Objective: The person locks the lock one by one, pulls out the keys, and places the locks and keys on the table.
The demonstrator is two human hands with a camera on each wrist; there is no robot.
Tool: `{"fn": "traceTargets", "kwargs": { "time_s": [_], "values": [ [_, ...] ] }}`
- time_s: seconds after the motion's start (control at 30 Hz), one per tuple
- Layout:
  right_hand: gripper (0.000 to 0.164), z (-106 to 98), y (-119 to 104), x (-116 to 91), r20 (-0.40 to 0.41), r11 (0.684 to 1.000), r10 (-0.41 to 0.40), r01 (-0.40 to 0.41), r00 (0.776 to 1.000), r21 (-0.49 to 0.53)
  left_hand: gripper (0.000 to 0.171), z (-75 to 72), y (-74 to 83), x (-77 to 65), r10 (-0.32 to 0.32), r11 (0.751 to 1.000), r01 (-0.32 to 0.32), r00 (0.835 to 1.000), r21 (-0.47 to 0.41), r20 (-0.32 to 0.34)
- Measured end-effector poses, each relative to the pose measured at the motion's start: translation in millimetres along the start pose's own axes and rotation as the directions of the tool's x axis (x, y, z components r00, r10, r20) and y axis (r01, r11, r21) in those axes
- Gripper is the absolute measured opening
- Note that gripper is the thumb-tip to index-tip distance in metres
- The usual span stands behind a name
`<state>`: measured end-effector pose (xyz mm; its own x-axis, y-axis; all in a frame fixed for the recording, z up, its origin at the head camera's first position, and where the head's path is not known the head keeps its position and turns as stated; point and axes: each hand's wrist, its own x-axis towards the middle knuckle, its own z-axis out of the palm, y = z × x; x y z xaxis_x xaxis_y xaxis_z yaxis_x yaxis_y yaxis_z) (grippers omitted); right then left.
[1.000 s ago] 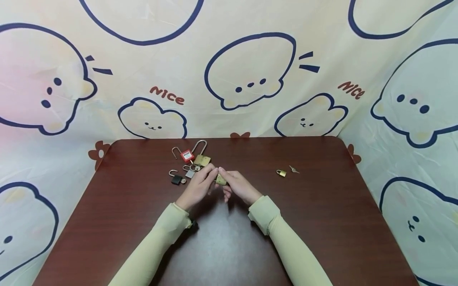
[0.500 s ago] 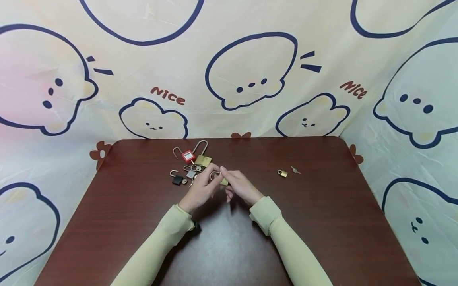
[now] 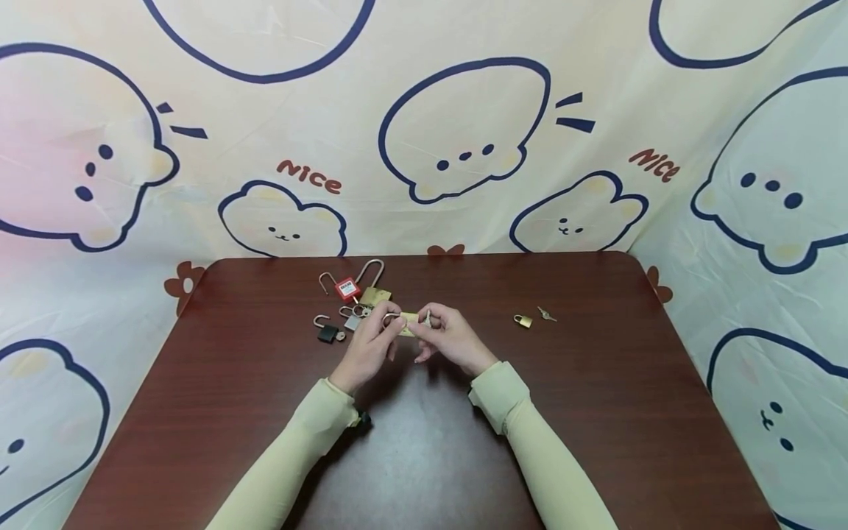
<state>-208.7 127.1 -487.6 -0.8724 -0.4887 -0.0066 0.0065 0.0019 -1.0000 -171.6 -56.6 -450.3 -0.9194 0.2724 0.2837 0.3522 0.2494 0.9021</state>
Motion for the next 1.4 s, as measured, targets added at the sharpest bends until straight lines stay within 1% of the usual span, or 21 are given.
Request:
{"fn": "traceTargets", "kwargs": {
  "time_s": [0.17,0.3,0.43,0.6,0.7,0.73,0.87,0.97,1.1,1.23,1.4],
  "values": [
    [0.017,-3,0,-1,0.037,1.000,-0.006,0.006,0.999,0.015,0.012,-0.4,-2.1,0.5,-0.020,1.000,0.020,1.000,0.002,-0.011],
    [0.023,-4,1,-2,0.070,1.000,-0.014,0.013,0.997,0.019,0.012,-1.8,-3.0,0.7,-0.035,0.999,0.036,0.999,0.011,-0.018],
    [0.030,-4,4,-1,0.086,1.000,-0.025,0.025,0.996,0.000,0.012,-3.0,-3.0,0.7,-0.050,0.999,0.050,0.999,0.000,-0.021],
    [0.038,-3,6,0,0.077,0.999,-0.030,0.031,0.997,-0.012,0.013,-2.4,-2.9,0.9,-0.068,0.997,0.068,0.997,-0.023,-0.031],
    [0.040,-2,6,1,0.063,1.000,-0.025,0.026,0.998,-0.013,0.014,-1.0,-4.6,1.5,-0.067,0.997,0.065,0.996,-0.048,-0.054],
    [0.038,-1,6,1,0.060,1.000,-0.024,0.025,0.998,-0.014,0.014,-0.6,-5.6,1.7,-0.071,0.996,0.068,0.996,-0.059,-0.057],
    [0.034,2,3,2,0.070,0.999,-0.031,0.032,0.997,-0.021,0.015,1.4,-10.3,1.3,-0.085,0.993,0.081,0.995,-0.082,-0.053],
    [0.035,4,2,1,0.077,0.999,-0.031,0.034,0.997,-0.028,0.015,2.6,-12.1,0.6,-0.091,0.993,0.088,0.995,-0.083,-0.035],
    [0.039,4,2,1,0.058,0.999,-0.026,0.028,0.998,-0.042,0.014,0.7,-9.3,1.8,-0.083,0.994,0.081,0.996,-0.078,-0.026],
    [0.039,4,-1,2,0.040,0.997,-0.047,0.049,0.998,-0.052,0.015,-3.5,-4.0,4.5,-0.090,0.993,0.088,0.996,-0.084,-0.028],
    [0.037,3,-4,3,0.040,0.997,-0.066,0.068,0.997,-0.044,0.015,-5.7,-0.9,6.4,-0.097,0.992,0.094,0.995,-0.084,-0.024]
  ]
}}
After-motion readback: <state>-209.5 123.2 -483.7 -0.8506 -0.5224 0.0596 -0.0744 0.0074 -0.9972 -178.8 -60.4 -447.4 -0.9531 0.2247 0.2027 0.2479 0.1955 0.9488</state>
